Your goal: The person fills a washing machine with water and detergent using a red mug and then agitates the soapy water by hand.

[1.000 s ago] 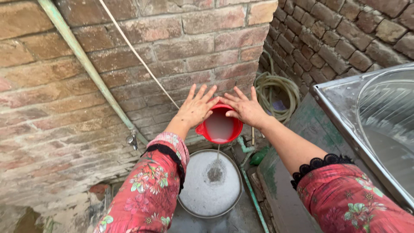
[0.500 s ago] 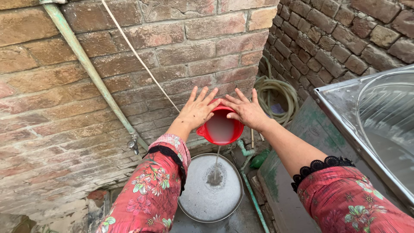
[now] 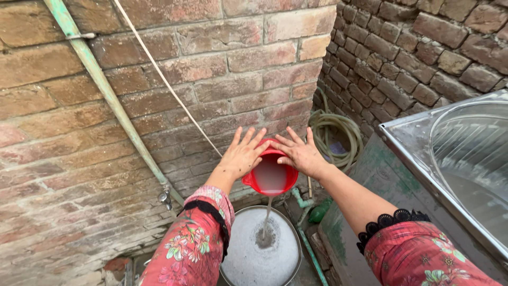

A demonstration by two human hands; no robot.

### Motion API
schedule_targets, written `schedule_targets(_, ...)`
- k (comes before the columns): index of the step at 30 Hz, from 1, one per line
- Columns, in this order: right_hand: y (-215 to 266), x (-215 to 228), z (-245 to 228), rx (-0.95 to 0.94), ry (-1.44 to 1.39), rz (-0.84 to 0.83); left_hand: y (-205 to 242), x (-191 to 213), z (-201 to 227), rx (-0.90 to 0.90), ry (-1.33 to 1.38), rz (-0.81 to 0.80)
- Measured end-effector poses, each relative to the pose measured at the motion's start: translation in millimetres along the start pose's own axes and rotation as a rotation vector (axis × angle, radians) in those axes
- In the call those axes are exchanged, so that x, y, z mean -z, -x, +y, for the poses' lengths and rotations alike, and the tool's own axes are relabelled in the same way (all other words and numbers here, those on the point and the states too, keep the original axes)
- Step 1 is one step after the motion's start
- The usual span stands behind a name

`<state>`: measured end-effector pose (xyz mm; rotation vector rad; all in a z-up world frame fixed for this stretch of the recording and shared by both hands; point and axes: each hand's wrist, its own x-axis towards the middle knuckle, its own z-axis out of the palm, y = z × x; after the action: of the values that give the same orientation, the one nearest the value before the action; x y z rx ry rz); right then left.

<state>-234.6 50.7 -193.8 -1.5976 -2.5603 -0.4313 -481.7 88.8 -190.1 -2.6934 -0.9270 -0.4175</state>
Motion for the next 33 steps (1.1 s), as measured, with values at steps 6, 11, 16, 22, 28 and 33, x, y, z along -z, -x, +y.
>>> schedule_targets(6, 3, 3, -1, -0.012, 0.008, -0.003, -1, 1, 2, 0.003, 0.003, -0.017)
schedule_targets(11, 4, 2, 1, -0.014, 0.022, -0.001, -2, 2, 5, 0.003, 0.0, -0.021)
schedule_targets(16, 6, 2, 3, -0.026, 0.029, -0.015, -5, 1, 7, -0.002, 0.009, -0.028)
schedule_targets(22, 9, 8, 3, -0.051, 0.034, -0.033, -9, 3, 8, -0.008, 0.021, -0.035)
schedule_targets(28, 9, 16, 5, -0.075, 0.024, -0.057, -13, 8, 10, -0.018, 0.013, -0.023)
schedule_targets(33, 7, 15, 8, -0.083, 0.022, -0.067, -17, 11, 10, -0.01, 0.022, -0.042)
